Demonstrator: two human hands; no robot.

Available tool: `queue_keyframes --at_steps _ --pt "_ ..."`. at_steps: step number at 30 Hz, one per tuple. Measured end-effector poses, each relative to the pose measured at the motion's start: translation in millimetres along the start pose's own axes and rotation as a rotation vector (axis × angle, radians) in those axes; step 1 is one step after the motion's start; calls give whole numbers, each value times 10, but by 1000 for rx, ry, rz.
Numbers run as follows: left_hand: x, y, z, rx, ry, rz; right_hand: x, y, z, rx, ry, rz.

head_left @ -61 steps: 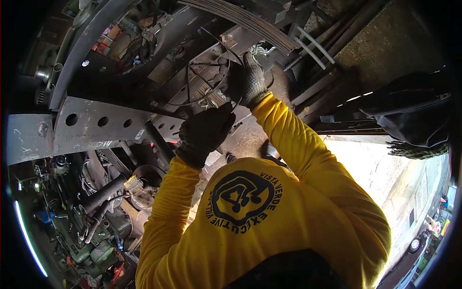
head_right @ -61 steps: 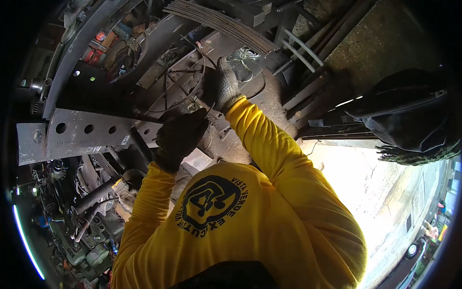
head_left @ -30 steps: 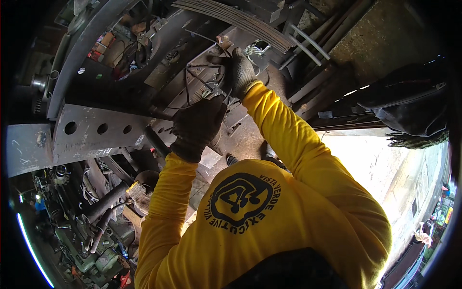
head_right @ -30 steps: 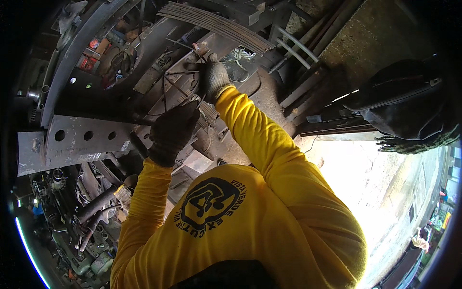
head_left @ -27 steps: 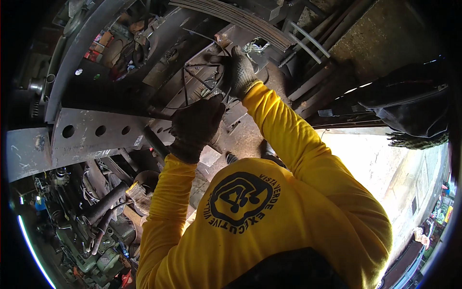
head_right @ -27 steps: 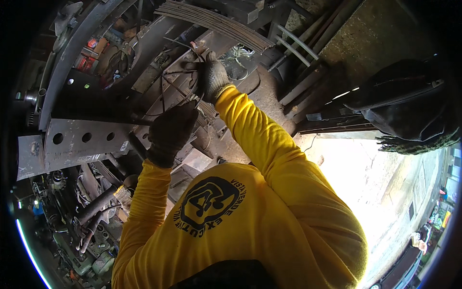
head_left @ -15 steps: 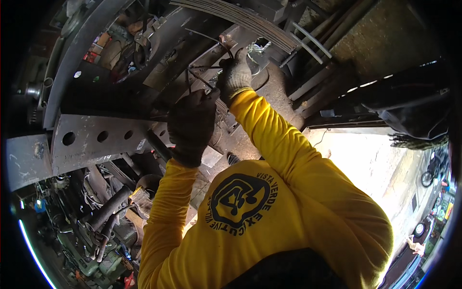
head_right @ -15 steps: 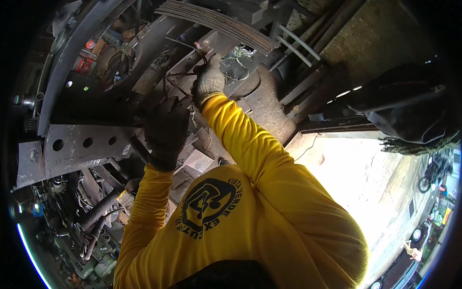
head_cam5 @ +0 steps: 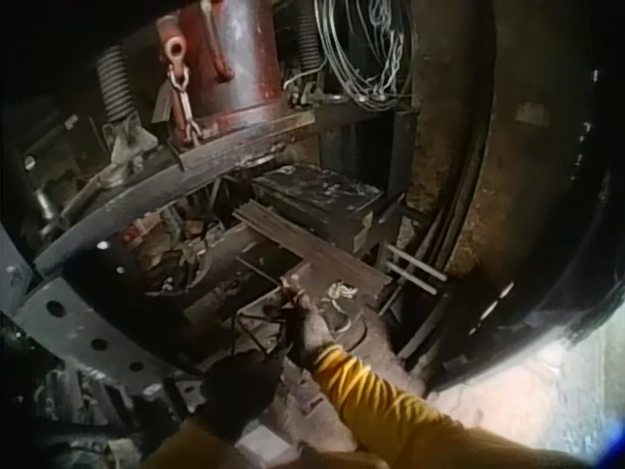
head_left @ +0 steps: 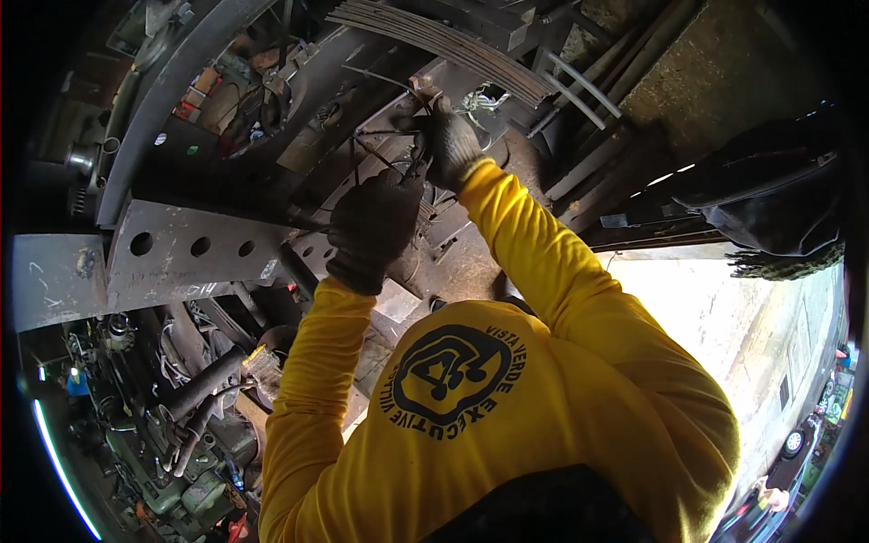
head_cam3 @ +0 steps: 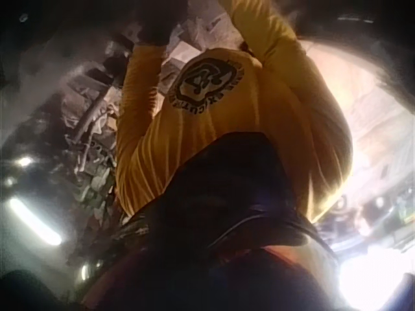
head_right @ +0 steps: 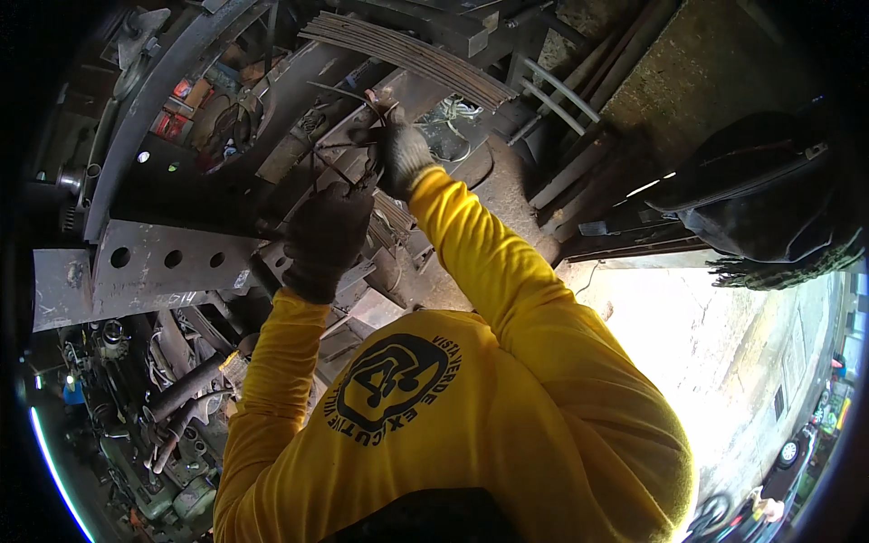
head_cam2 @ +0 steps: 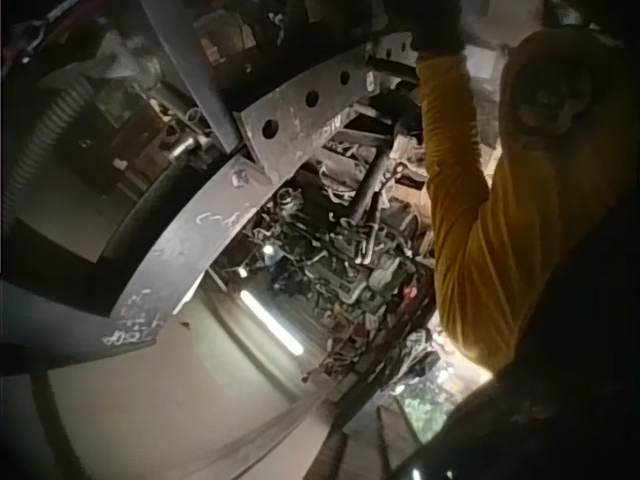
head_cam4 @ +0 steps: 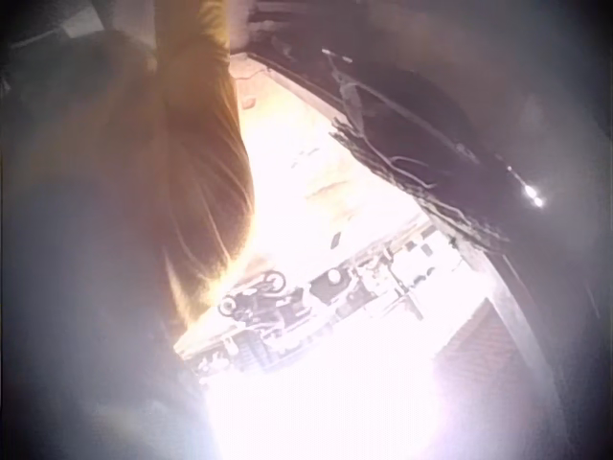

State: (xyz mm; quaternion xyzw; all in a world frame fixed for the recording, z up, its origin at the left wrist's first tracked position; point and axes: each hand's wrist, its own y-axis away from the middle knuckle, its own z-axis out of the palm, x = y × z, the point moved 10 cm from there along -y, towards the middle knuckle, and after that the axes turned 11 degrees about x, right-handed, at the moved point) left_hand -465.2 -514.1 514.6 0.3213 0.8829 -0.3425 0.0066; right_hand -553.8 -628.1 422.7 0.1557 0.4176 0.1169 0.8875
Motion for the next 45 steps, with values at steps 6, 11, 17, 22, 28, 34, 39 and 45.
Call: queue_keyframes --at_steps 6,11,17,22,28,34,39,45 --pt "17 -59 -212 236 117 131 296 330 -48 -232 -390 145" --pt "-55 -315 -206 87 171 278 306 264 -115 -199 -362 84" --pt "-93 -198 -203 205 259 253 258 324 -48 -148 -408 67" --pt "147 -216 -90 47 37 -38 299 84 -462 -51 -54 86" --pt "194 -81 -53 -48 71 -34 186 304 -482 -44 144 47" --pt "77 -227 -351 10 103 99 81 382 -494 0 310 24" --pt "3 -133 -167 -131 150 40 204 306 -505 -61 160 48" --pt "-32 -125 -211 -70 182 95 345 300 -369 -127 -197 178"
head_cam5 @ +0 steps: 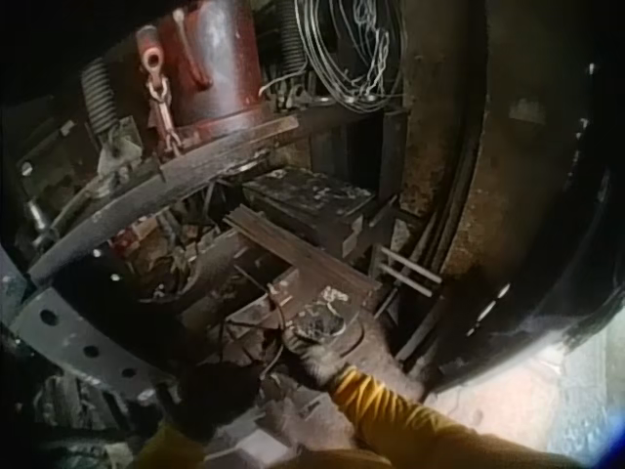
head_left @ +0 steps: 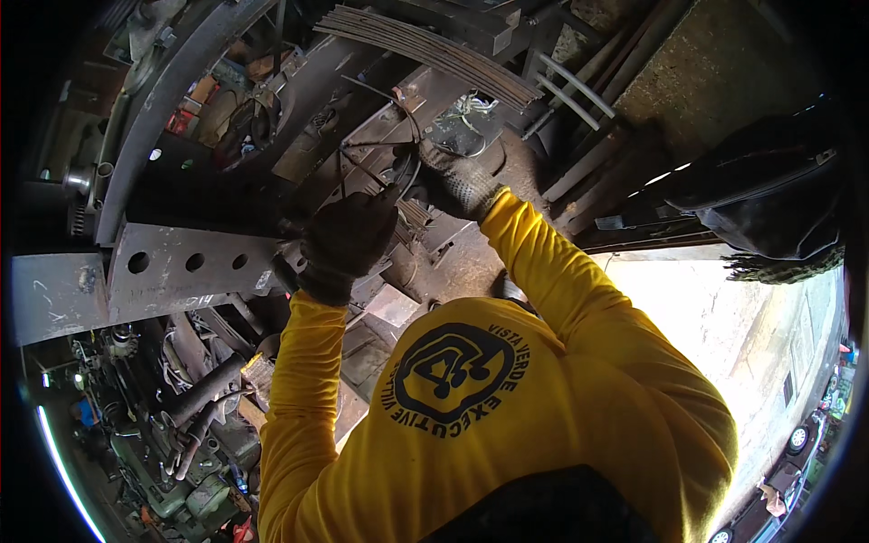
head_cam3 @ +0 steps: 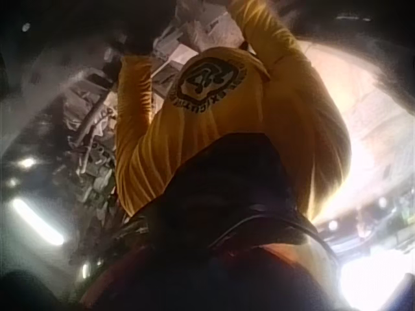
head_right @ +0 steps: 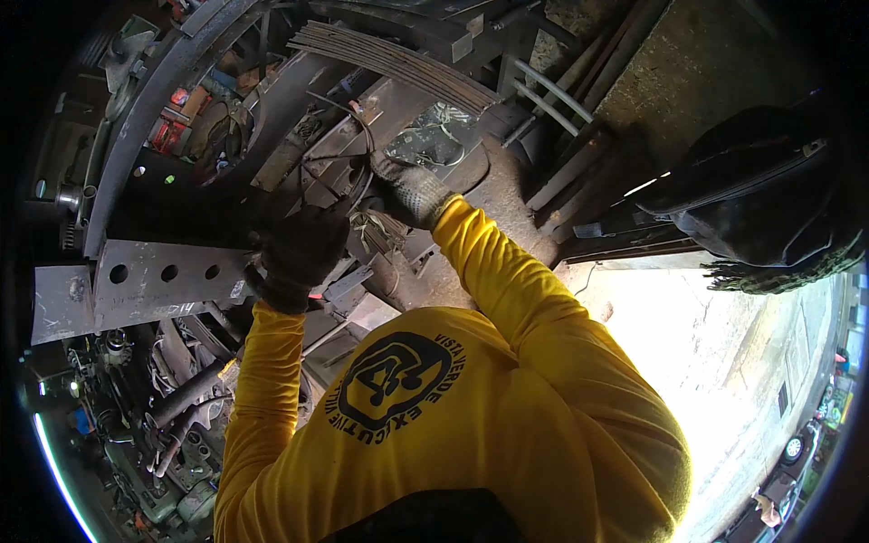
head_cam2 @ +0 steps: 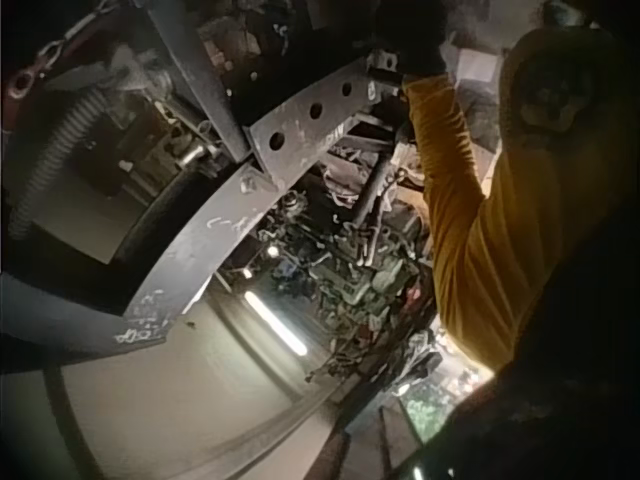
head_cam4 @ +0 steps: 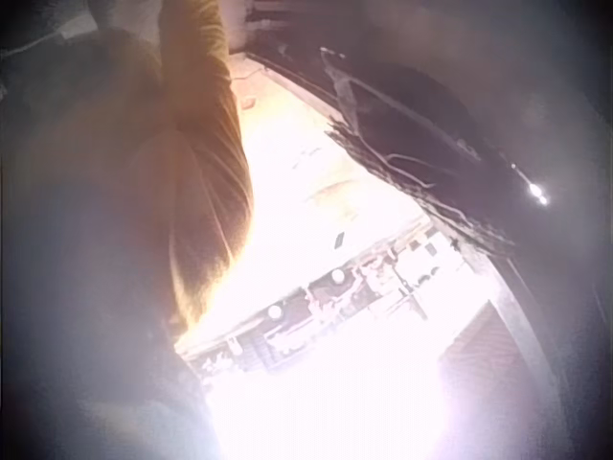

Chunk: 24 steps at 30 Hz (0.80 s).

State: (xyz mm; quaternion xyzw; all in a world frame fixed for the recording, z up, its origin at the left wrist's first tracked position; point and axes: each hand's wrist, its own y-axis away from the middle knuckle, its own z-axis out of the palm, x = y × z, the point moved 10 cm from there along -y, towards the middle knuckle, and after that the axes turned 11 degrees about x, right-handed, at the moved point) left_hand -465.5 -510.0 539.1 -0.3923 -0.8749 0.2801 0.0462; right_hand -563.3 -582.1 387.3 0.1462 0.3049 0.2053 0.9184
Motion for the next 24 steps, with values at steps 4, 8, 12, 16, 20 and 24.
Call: queue_keyframes --at_steps 4,8,12,16,20,24 --pt "-99 48 37 14 41 55 34 58 78 -7 -101 32" --pt "-277 -5 -63 123 146 133 120 -128 0 -42 -146 -66" --pt "-183 -1 -241 379 138 219 105 -61 -12 132 -120 -83" --pt "-214 39 -95 230 104 173 113 -53 -15 109 -181 -99" --pt "-240 17 -76 212 117 180 179 -100 4 145 -177 -85" --pt "-10 -25 -117 174 -34 138 161 -109 22 59 -239 -30"
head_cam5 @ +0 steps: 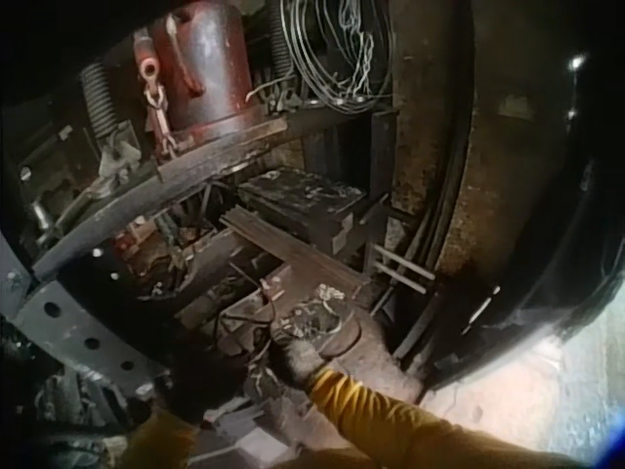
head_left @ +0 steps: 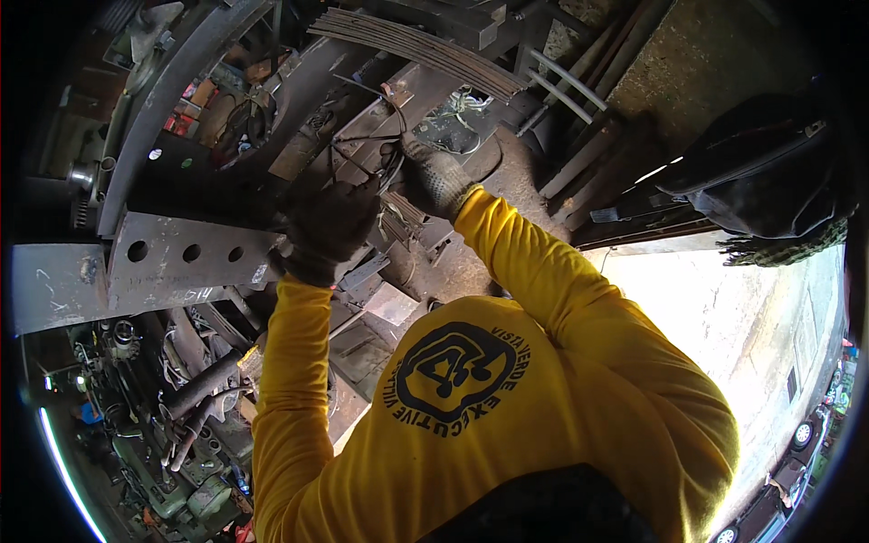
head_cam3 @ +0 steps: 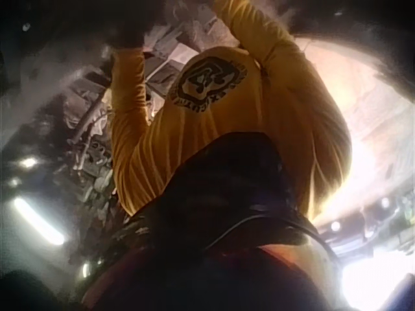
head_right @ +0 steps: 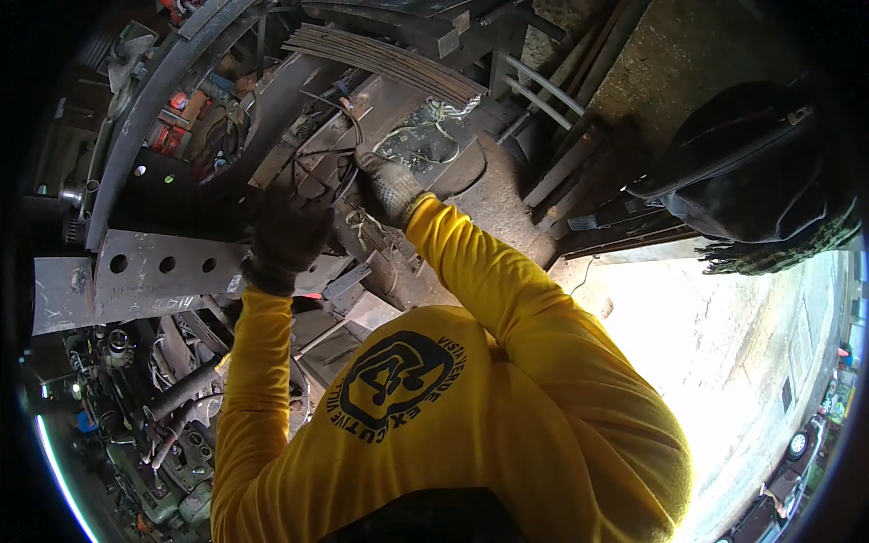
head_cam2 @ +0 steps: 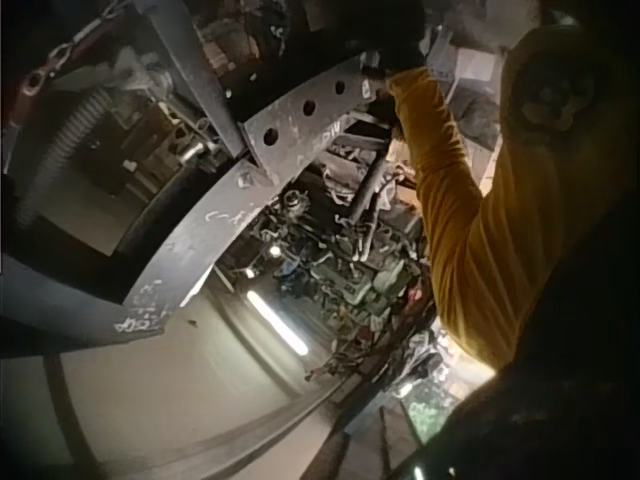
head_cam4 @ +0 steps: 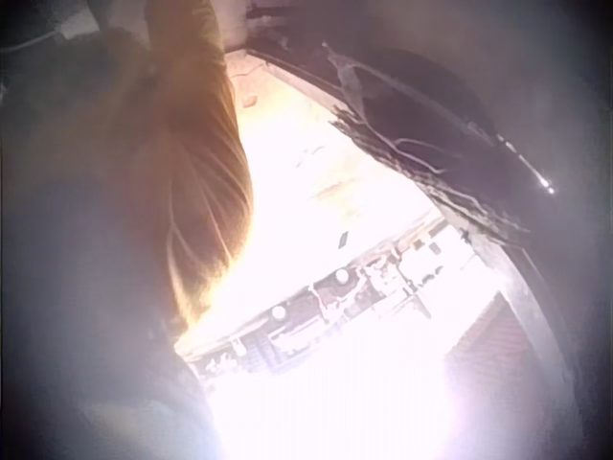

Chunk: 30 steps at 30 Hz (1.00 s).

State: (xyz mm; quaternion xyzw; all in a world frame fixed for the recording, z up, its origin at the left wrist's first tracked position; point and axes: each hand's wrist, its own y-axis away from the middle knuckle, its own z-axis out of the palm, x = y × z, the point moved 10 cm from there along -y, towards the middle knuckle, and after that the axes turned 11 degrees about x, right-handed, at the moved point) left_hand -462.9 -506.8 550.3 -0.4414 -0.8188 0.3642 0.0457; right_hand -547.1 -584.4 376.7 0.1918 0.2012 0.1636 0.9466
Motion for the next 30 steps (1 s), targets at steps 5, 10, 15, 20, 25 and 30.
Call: queue_keyframes --at_steps 5,10,15,20,25,30 --pt "44 15 319 -402 -84 -256 -282 -145 7 -215 787 -606" --pt "-10 -9 272 -263 -59 -257 -352 -156 36 -303 1134 -988" --pt "-16 -31 86 -95 16 -139 -285 -166 -63 -194 816 -577" --pt "-229 -1 199 -91 134 -59 17 -128 -48 53 -87 -29" --pt "-48 -19 143 -88 8 -40 -37 -12 20 15 30 -23" --pt "11 119 289 -179 -93 -198 -180 2 20 -37 255 -50"
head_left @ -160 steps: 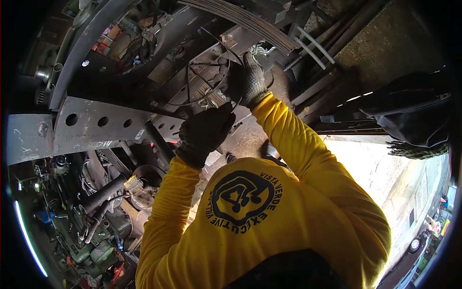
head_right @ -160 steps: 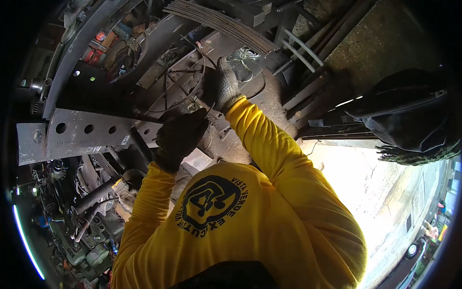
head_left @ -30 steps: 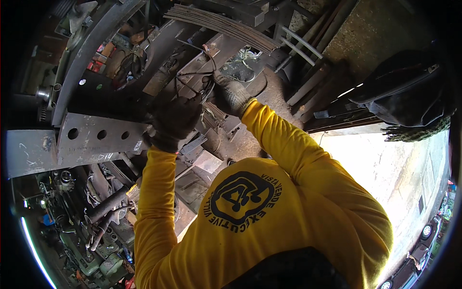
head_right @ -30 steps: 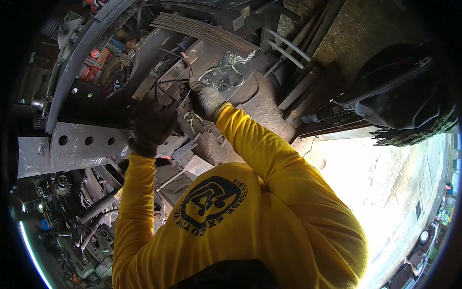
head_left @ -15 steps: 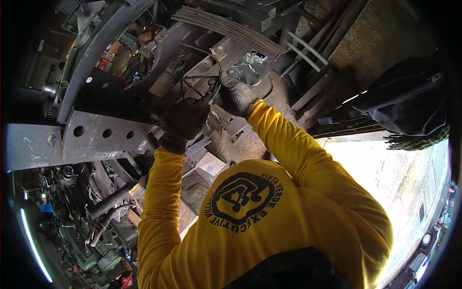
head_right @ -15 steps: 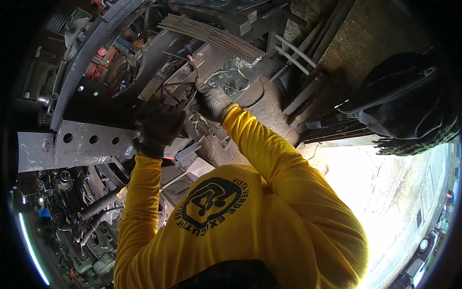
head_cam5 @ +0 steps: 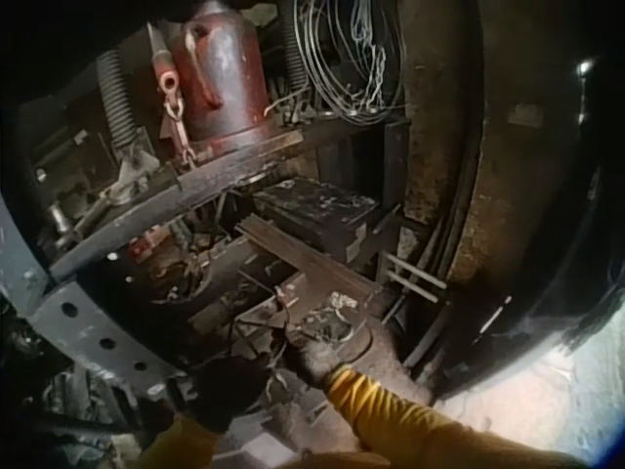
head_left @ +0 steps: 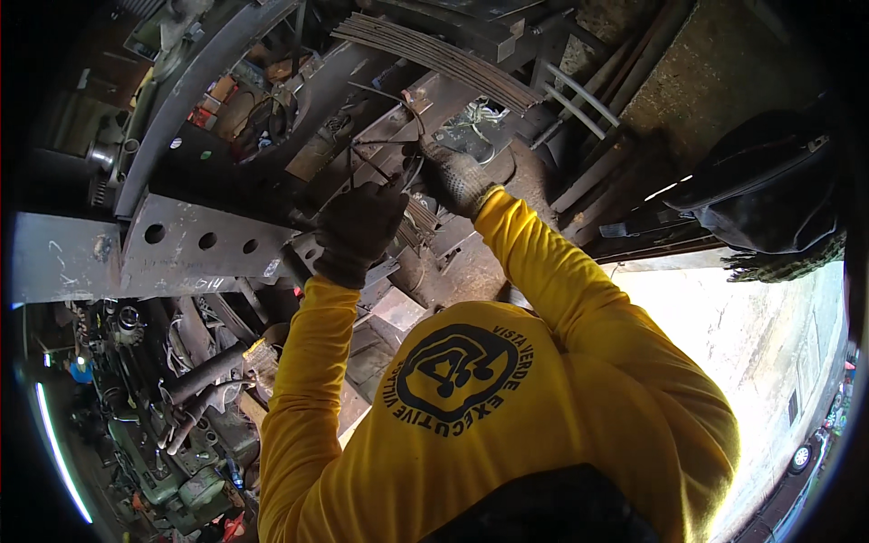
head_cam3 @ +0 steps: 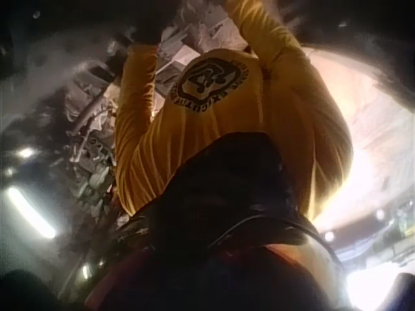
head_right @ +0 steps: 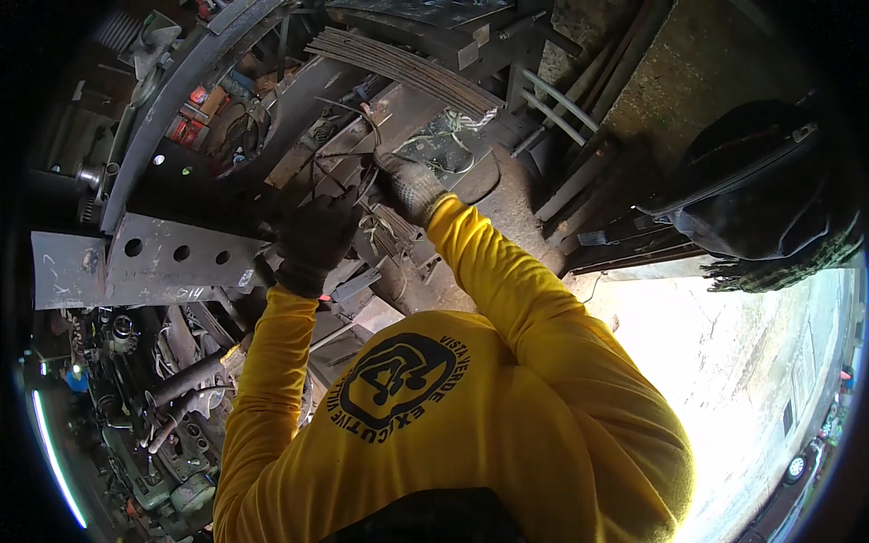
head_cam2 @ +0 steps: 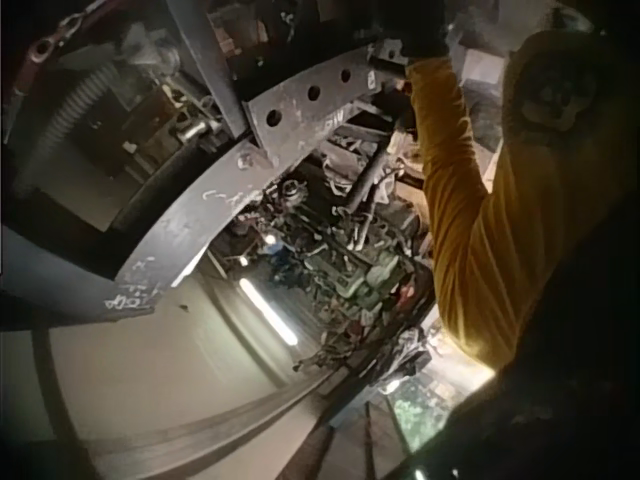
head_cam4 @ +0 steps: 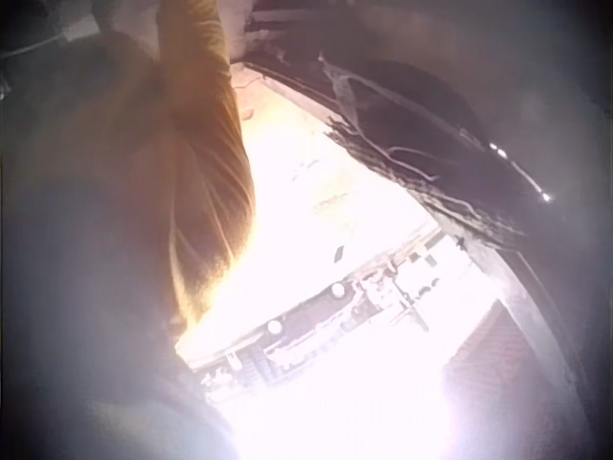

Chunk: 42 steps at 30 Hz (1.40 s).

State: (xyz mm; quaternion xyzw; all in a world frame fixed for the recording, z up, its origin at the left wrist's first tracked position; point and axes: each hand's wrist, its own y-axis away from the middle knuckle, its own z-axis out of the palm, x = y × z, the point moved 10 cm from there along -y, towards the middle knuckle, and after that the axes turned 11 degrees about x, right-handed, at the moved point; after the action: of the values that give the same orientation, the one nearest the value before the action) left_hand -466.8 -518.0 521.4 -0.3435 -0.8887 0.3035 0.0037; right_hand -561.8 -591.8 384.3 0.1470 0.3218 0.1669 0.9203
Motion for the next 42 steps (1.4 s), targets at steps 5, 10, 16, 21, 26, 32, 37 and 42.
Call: queue_keyframes --at_steps 5,10,16,21,26,32,37,42 --pt "103 -157 -548 31 111 -151 -340 268 -153 190 196 -116" --pt "-440 187 -1114 464 724 -638 -1098 773 -217 468 456 -510" --pt "-718 657 -898 503 1763 -1416 -1509 772 18 288 825 -688" --pt "-718 915 -734 408 2102 -1326 -1131 731 457 -166 455 -314" --pt "-762 1084 -749 396 1887 -1422 -1116 628 335 -50 595 -364" --pt "-854 1242 -916 236 1798 -1384 -916 573 550 -165 338 -235" --pt "-931 1340 -939 298 1853 -1361 -776 497 663 -182 272 -152" --pt "-867 1396 -813 380 1934 -1388 -744 532 751 -48 446 -220"
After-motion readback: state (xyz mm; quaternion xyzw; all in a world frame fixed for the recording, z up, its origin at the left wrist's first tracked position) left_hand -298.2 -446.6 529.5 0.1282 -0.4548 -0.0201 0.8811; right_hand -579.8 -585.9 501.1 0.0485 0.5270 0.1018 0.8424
